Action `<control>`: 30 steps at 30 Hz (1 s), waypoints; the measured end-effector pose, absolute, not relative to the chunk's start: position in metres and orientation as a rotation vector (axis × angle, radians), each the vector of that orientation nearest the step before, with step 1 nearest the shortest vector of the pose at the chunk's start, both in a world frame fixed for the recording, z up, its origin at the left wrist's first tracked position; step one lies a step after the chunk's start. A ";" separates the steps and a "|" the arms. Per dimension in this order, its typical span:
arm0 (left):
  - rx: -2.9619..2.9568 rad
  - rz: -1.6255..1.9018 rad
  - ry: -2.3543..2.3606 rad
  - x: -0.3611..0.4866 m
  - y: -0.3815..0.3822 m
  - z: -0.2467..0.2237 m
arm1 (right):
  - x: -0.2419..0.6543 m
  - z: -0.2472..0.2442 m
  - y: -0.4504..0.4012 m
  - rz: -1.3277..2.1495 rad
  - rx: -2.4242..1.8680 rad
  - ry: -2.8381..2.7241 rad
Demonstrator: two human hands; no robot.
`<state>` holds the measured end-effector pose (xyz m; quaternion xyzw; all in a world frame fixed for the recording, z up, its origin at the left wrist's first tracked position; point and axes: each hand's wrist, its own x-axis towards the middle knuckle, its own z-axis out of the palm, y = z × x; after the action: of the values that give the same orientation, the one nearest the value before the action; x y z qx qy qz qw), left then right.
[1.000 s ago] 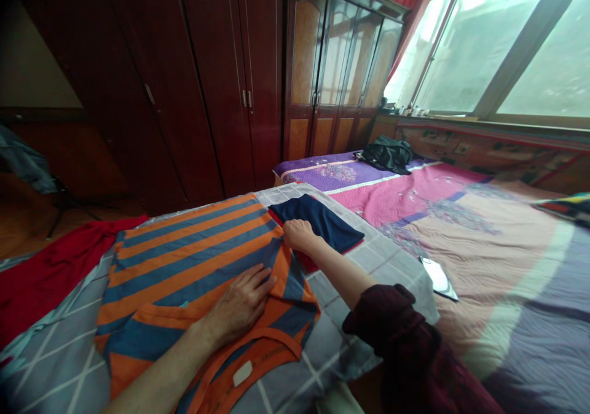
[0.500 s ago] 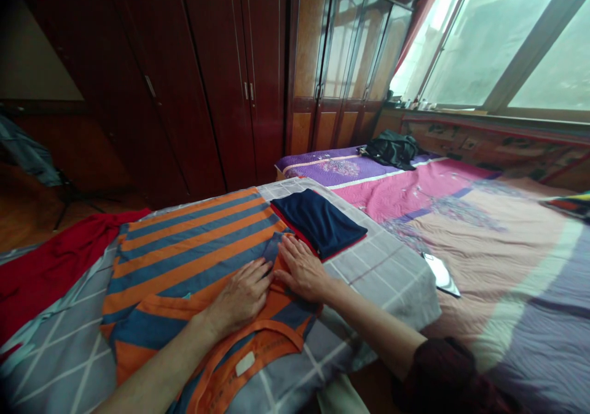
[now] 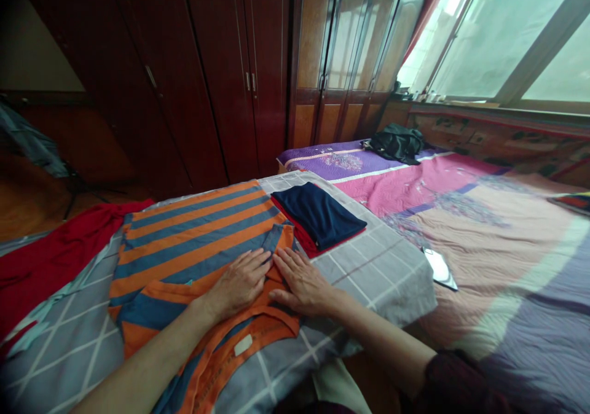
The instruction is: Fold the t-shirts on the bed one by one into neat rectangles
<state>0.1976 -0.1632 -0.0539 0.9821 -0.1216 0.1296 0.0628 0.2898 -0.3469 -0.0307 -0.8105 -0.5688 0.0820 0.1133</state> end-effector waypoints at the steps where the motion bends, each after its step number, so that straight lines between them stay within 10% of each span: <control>1: 2.968 0.387 -0.365 0.198 -0.163 -0.054 | 0.289 -0.027 -0.350 0.240 -2.360 -1.649; 16: 2.937 0.402 -0.023 0.098 -0.142 0.036 | 0.300 -0.034 -0.416 -0.099 -2.224 -2.095; 30: 3.242 0.189 0.214 -0.014 -0.189 -0.043 | 0.315 -0.049 -0.397 -0.508 -1.885 -2.271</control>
<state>-0.0139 -0.1895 -0.0433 0.9946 0.0655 0.0581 -0.0563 0.3153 -0.3967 -0.0491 -0.6277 -0.7562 -0.1693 0.0735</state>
